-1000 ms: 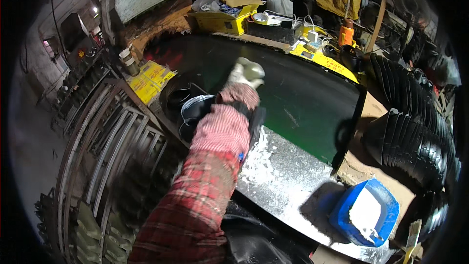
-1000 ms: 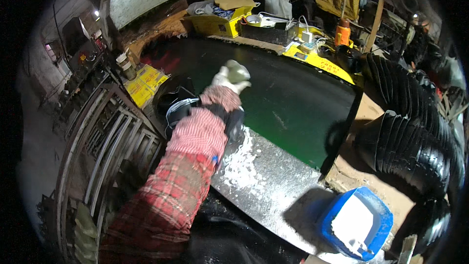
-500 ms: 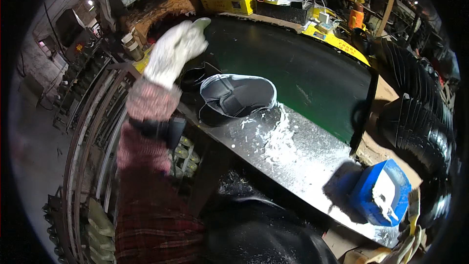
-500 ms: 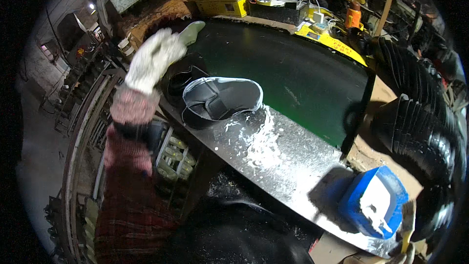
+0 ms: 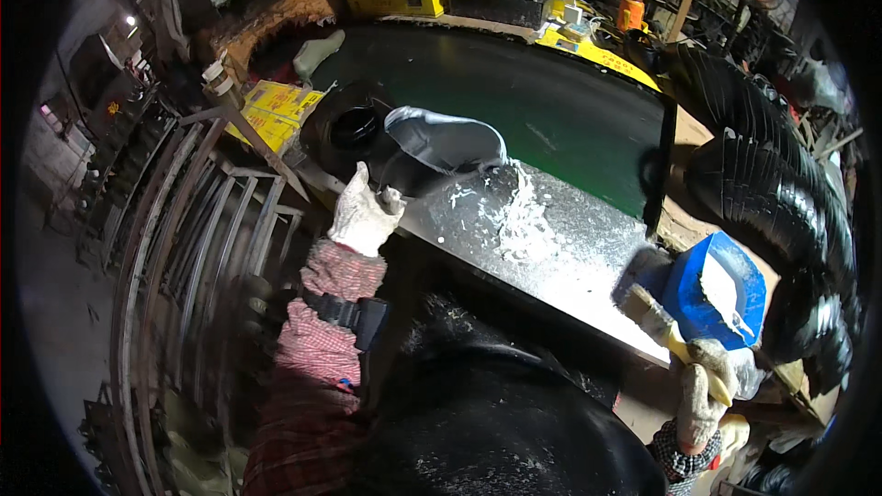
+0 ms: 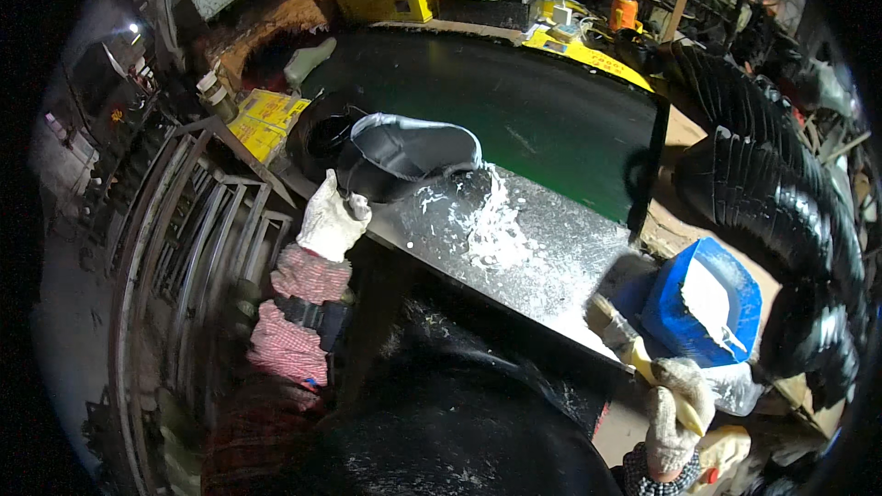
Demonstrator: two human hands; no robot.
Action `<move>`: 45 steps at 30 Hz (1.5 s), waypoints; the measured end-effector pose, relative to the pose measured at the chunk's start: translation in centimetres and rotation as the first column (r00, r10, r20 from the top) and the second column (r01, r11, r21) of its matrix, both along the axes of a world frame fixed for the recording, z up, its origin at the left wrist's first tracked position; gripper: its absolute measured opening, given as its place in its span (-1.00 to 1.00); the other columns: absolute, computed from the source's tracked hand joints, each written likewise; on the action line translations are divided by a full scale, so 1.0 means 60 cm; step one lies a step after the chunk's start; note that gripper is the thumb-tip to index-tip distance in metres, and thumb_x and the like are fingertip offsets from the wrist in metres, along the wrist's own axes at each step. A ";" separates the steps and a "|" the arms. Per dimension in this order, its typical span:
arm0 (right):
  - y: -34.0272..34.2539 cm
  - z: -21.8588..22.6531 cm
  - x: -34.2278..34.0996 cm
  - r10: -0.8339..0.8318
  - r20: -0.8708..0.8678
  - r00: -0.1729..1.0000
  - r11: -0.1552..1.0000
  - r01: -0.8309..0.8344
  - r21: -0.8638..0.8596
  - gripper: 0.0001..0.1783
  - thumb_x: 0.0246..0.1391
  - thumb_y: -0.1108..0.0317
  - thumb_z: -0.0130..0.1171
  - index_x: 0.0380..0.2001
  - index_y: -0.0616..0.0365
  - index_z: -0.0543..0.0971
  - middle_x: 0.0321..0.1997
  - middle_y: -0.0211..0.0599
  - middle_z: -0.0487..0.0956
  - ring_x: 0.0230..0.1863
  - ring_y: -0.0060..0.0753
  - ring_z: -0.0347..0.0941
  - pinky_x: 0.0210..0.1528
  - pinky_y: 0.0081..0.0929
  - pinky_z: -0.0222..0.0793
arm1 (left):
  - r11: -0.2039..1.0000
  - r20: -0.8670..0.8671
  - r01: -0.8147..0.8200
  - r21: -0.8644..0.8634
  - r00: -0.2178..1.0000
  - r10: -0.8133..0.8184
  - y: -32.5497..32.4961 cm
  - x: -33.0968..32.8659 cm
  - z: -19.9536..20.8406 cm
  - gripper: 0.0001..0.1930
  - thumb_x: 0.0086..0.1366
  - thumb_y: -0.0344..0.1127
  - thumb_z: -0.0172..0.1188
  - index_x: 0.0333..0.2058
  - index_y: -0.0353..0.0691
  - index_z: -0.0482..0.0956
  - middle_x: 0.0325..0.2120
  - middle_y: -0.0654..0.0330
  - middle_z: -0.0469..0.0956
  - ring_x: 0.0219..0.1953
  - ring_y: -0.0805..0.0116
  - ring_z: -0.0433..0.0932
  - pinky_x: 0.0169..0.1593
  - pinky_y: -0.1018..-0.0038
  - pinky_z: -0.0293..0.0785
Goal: Apply adhesive to shoe soles and uppers using a brush in a manufacturing setting.
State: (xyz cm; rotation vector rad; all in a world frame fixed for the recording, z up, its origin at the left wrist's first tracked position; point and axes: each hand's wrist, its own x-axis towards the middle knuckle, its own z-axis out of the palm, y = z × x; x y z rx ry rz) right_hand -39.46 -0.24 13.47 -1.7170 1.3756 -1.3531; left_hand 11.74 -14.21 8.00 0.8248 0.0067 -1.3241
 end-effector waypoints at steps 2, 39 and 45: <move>0.008 0.002 -0.010 0.037 0.004 0.999 0.996 -0.037 0.085 -0.69 0.10 0.35 0.19 -0.13 0.32 0.50 -0.17 -0.17 0.51 -0.15 -0.27 0.48 -0.05 -0.34 0.50 | 0.989 0.092 0.049 -0.139 0.995 -0.036 -0.006 -0.022 0.021 -0.69 0.34 0.10 0.07 -0.22 0.01 0.52 -0.43 0.38 0.48 -0.49 0.45 0.42 -0.41 0.52 0.38; -0.116 0.014 0.214 0.291 -0.703 0.648 0.773 -0.593 -0.226 -0.70 0.27 0.33 0.03 -0.20 0.47 0.48 -0.30 -0.06 0.60 -0.37 -0.44 0.54 -0.38 -0.66 0.48 | 0.631 0.948 -0.776 0.001 0.202 0.247 0.639 0.127 -0.058 -0.75 0.27 -0.31 0.18 -0.16 -0.35 0.55 -0.27 0.13 0.59 -0.18 0.37 0.53 -0.05 0.42 0.45; -0.129 0.004 0.196 0.518 0.038 0.854 0.784 -0.492 0.379 -0.67 0.12 0.29 0.22 -0.11 0.27 0.51 -0.23 -0.17 0.59 -0.31 -0.33 0.54 -0.28 -0.51 0.50 | 0.338 0.509 -0.728 -0.596 -0.668 -0.542 0.757 0.144 0.055 -0.64 0.12 -0.30 0.32 -0.12 -0.33 0.56 -0.18 0.01 0.59 -0.04 0.03 0.51 0.10 0.28 0.38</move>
